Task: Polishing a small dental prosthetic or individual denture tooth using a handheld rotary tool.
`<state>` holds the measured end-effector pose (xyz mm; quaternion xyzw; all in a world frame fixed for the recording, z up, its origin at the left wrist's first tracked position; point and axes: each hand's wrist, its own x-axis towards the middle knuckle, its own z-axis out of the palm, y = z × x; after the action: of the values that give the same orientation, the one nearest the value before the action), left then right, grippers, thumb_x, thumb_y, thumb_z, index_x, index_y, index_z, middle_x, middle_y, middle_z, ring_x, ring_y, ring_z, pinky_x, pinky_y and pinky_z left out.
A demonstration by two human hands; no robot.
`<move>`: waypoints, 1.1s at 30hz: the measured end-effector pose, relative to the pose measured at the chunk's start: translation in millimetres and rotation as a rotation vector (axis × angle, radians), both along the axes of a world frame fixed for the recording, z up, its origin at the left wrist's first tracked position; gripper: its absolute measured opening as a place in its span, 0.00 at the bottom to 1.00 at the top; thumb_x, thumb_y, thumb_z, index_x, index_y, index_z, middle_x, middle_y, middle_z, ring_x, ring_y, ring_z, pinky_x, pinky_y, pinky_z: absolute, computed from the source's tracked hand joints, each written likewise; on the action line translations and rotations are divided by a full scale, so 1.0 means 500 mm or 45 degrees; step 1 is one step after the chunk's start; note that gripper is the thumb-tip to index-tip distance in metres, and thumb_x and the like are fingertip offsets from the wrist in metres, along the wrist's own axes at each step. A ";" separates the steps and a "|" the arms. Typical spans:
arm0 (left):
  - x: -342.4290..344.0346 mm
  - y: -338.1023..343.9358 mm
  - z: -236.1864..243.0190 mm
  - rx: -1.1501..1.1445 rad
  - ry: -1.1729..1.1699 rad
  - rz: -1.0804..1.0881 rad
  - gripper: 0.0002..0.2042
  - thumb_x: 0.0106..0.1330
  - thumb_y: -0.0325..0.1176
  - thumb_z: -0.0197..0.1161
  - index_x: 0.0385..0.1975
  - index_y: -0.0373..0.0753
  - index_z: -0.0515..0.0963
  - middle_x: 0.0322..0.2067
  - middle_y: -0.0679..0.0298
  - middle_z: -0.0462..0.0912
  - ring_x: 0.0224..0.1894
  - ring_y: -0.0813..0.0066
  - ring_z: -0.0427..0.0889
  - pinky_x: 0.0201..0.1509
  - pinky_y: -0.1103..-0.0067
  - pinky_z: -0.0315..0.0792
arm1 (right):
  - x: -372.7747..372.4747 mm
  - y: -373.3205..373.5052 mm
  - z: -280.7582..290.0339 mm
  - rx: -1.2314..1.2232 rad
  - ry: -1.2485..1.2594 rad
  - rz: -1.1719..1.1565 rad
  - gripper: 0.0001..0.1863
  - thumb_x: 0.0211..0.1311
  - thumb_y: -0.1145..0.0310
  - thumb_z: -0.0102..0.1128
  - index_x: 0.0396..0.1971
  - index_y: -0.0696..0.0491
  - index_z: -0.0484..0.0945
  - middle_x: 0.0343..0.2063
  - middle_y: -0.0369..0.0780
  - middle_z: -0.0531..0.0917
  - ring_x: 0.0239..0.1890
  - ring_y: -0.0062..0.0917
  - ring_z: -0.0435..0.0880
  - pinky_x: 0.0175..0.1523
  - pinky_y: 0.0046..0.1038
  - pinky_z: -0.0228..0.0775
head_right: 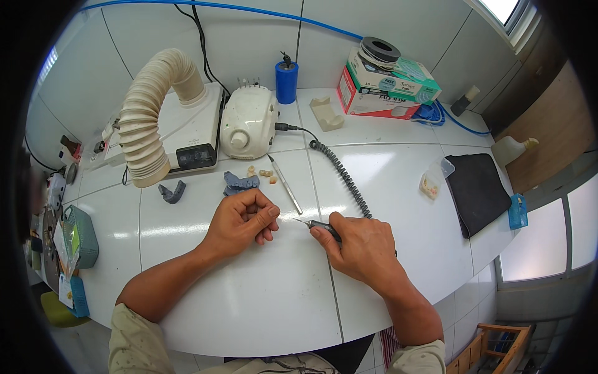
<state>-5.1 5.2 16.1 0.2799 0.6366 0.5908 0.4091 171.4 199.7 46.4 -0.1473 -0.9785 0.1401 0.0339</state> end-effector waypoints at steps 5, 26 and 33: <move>-0.001 0.002 0.002 -0.014 0.005 0.039 0.11 0.82 0.37 0.65 0.40 0.35 0.79 0.31 0.65 0.86 0.28 0.84 0.84 0.29 0.85 0.76 | 0.001 0.003 -0.003 -0.019 0.001 -0.010 0.27 0.78 0.45 0.62 0.25 0.52 0.81 0.10 0.39 0.77 0.14 0.39 0.79 0.26 0.42 0.69; 0.007 -0.003 -0.022 0.095 0.359 -0.058 0.12 0.74 0.23 0.69 0.55 0.30 0.86 0.42 0.66 0.87 0.44 0.85 0.86 0.51 0.85 0.81 | 0.001 0.003 0.001 -0.011 -0.019 0.006 0.26 0.77 0.45 0.62 0.27 0.53 0.82 0.10 0.39 0.77 0.13 0.38 0.78 0.25 0.40 0.68; 0.007 -0.004 -0.020 0.124 0.461 -0.067 0.13 0.74 0.22 0.67 0.56 0.34 0.88 0.45 0.63 0.87 0.42 0.84 0.85 0.49 0.85 0.79 | 0.004 0.002 0.004 -0.032 0.018 0.026 0.26 0.77 0.46 0.63 0.26 0.52 0.82 0.10 0.39 0.78 0.13 0.38 0.78 0.25 0.41 0.68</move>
<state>-1.6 3.2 6.0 0.4177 0.6631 0.5499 0.2889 173.5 200.9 48.5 -0.1367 -0.9779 0.1537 0.0374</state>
